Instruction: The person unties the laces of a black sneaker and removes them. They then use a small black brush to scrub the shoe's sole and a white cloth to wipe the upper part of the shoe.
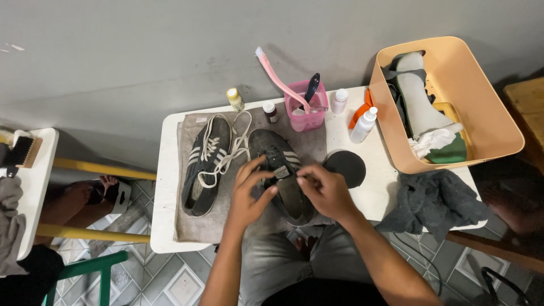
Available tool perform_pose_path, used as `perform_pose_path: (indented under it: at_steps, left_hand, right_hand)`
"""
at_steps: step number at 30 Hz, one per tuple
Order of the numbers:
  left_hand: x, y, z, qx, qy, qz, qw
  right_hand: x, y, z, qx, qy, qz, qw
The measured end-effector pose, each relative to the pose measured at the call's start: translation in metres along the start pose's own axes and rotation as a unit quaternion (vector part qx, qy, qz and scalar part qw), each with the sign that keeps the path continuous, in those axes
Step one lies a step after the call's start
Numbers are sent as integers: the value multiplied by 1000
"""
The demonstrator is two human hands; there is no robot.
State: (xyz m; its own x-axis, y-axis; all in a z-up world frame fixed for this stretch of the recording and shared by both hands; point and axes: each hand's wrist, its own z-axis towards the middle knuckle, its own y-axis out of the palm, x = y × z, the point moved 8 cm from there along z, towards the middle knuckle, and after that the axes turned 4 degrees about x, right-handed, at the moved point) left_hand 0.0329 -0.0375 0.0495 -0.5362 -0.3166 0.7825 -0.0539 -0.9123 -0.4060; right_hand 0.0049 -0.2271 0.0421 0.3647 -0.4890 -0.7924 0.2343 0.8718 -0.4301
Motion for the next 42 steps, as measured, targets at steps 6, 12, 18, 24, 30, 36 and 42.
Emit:
perform_pose_path:
  at_steps: [6, 12, 18, 24, 30, 36, 42]
  left_hand:
    - [19, 6, -86, 128, 29, -26, 991]
    - [76, 59, -135, 99, 49, -128, 986]
    - [102, 157, -119, -257, 69, -302, 916]
    - [97, 241, -108, -285, -133, -374, 872]
    - [88, 346, -126, -247, -223, -668, 665]
    - [59, 410, -198, -300, -332, -669, 594]
    - [82, 362, -176, -404, -222, -638, 617]
  right_hand:
    - [-12, -107, -70, 186, -143, -77, 969]
    - [24, -198, -132, 356, -48, -304, 882]
    - [88, -193, -146, 192, 116, -541, 810]
    - [117, -236, -203, 384, 142, -243, 879]
    - [18, -199, -197, 468, 53, -55, 880]
    - [4, -187, -189, 365, -95, -192, 906]
    - [44, -226, -202, 445, -196, -140, 863]
